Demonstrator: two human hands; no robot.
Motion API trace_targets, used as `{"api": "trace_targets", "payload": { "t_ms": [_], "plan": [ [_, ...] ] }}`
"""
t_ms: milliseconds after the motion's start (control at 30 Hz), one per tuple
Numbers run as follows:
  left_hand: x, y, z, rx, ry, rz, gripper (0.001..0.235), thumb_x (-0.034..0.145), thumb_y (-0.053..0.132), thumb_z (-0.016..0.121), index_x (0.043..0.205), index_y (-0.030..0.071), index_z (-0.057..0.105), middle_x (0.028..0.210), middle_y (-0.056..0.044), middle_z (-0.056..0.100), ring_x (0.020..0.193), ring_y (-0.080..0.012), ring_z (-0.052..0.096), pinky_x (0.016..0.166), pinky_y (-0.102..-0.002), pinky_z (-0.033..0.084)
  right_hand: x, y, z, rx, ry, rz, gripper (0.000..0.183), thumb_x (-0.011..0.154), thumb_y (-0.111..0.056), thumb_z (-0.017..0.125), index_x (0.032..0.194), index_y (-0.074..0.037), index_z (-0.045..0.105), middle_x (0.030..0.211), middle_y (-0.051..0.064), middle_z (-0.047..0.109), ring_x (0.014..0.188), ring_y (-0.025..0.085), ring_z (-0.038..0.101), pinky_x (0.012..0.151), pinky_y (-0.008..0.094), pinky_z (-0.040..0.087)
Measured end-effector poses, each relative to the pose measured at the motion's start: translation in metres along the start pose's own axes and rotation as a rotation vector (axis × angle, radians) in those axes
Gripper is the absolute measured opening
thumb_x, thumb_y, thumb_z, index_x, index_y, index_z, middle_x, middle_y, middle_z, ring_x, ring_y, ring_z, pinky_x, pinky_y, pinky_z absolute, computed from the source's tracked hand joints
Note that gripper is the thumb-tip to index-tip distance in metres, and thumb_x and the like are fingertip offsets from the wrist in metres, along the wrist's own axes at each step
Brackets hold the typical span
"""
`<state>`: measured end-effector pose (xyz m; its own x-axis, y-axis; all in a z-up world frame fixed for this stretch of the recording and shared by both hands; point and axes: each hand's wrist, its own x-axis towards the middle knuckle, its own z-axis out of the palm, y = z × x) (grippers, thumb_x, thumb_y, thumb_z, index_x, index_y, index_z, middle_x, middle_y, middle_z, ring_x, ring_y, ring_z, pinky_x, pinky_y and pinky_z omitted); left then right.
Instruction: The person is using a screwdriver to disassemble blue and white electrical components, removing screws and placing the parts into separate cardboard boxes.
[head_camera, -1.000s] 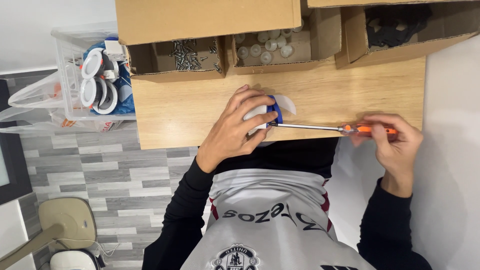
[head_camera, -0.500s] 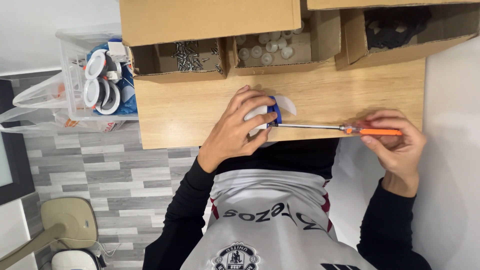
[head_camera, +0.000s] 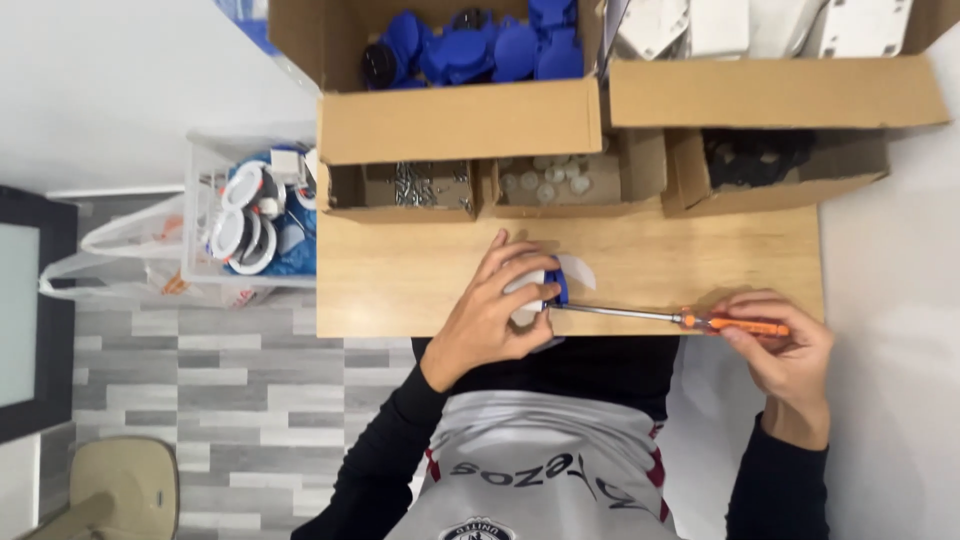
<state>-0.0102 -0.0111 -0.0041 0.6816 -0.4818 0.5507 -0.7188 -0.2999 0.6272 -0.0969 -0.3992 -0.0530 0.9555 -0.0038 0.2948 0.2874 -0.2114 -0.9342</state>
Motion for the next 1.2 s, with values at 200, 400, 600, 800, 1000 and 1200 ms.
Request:
{"api": "trace_targets", "payload": {
  "t_ms": [200,400,600,800,1000,1200],
  "plan": [
    [0.006,0.009,-0.003,-0.019,0.045,-0.013,0.021,0.085,0.005,0.074,0.106,0.003,0.076,0.131,-0.012,0.071,0.133,-0.0396,0.062,0.129,-0.073,0.036,0.007,-0.005,0.002,-0.021,-0.057,0.019,0.034,0.090,0.002,0.079,0.122,-0.001,0.070,0.126,0.019,0.074,0.123,0.034,0.075,0.114,0.044,0.065],
    [0.008,0.013,-0.002,-0.020,0.068,-0.006,0.020,0.085,0.006,0.071,0.105,0.003,0.074,0.128,-0.013,0.071,0.129,-0.0417,0.064,0.123,-0.067,0.043,0.014,-0.009,0.010,0.005,0.050,0.234,0.022,0.105,-0.007,0.064,0.115,0.009,0.075,0.072,0.021,0.076,0.050,0.024,0.070,0.045,0.029,0.060],
    [0.007,0.011,0.003,-0.050,0.094,0.029,0.024,0.081,0.007,0.070,0.103,0.001,0.074,0.126,-0.016,0.073,0.126,-0.0442,0.063,0.114,-0.065,0.050,0.012,0.003,-0.003,-0.087,0.036,0.131,0.014,0.088,-0.005,0.082,0.100,0.000,0.085,0.104,0.013,0.087,0.093,0.020,0.084,0.085,0.028,0.069],
    [0.006,0.012,0.008,-0.067,0.124,-0.010,0.020,0.079,0.006,0.069,0.099,0.004,0.072,0.125,-0.012,0.075,0.129,-0.0435,0.060,0.112,-0.059,0.053,0.013,0.011,-0.006,0.082,-0.016,0.024,0.028,0.082,0.006,0.084,0.109,0.005,0.085,0.118,0.020,0.082,0.115,0.029,0.081,0.104,0.034,0.062],
    [0.002,0.008,0.016,-0.078,0.138,-0.062,0.021,0.077,0.005,0.067,0.097,0.007,0.073,0.125,-0.010,0.076,0.133,-0.0432,0.059,0.110,-0.062,0.053,0.010,0.044,-0.005,0.087,0.046,0.316,0.034,0.098,-0.015,0.068,0.111,0.012,0.084,0.061,0.028,0.083,0.047,0.034,0.079,0.050,0.037,0.073],
    [0.005,0.007,0.015,-0.057,0.182,-0.015,0.020,0.077,0.005,0.067,0.096,0.004,0.073,0.121,-0.013,0.077,0.129,-0.0462,0.062,0.110,-0.062,0.055,0.006,0.031,-0.003,0.066,0.110,0.351,0.022,0.087,-0.002,0.082,0.106,0.009,0.084,0.097,0.024,0.093,0.081,0.031,0.092,0.079,0.038,0.076]
  ]
}}
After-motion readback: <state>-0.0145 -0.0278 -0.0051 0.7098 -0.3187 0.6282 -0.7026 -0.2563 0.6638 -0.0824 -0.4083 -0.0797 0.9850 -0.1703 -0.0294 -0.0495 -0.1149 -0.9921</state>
